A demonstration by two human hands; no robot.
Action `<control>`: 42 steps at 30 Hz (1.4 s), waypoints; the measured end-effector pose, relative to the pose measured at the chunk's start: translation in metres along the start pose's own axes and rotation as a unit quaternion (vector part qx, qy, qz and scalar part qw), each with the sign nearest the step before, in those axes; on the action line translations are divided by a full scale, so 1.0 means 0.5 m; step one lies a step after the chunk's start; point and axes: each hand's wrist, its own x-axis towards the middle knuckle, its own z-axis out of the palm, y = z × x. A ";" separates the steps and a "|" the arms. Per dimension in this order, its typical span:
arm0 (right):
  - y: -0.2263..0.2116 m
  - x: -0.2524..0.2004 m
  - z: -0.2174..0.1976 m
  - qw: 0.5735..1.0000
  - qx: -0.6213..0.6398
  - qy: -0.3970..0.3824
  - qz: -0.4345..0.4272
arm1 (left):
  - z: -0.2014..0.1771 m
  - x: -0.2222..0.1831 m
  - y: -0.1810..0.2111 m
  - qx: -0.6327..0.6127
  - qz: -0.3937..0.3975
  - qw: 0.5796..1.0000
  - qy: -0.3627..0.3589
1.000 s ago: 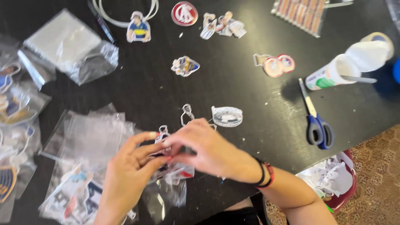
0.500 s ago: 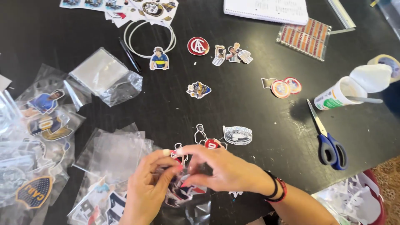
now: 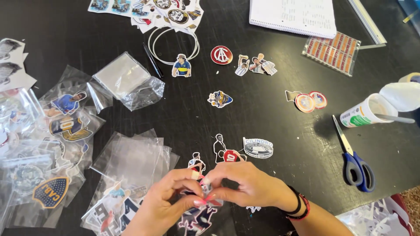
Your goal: The person places stickers into small clear plastic bags by hand and moves the filled bags to the side.
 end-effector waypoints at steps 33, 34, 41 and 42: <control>-0.124 0.035 -0.028 0.997 -0.038 -0.053 0.034 | 0.011 -0.003 0.273 0.584 0.349 0.733 0.018; -0.120 0.035 -0.025 0.997 -0.060 -0.046 -0.022 | 0.008 -0.007 0.266 0.598 0.358 0.717 0.005; -0.185 0.058 -0.070 0.979 -0.196 -0.045 -0.015 | -0.015 -0.024 0.297 0.641 0.335 0.690 -0.029; -0.190 0.054 -0.077 0.979 -0.194 -0.053 -0.019 | -0.014 -0.016 0.289 0.644 0.329 0.691 -0.022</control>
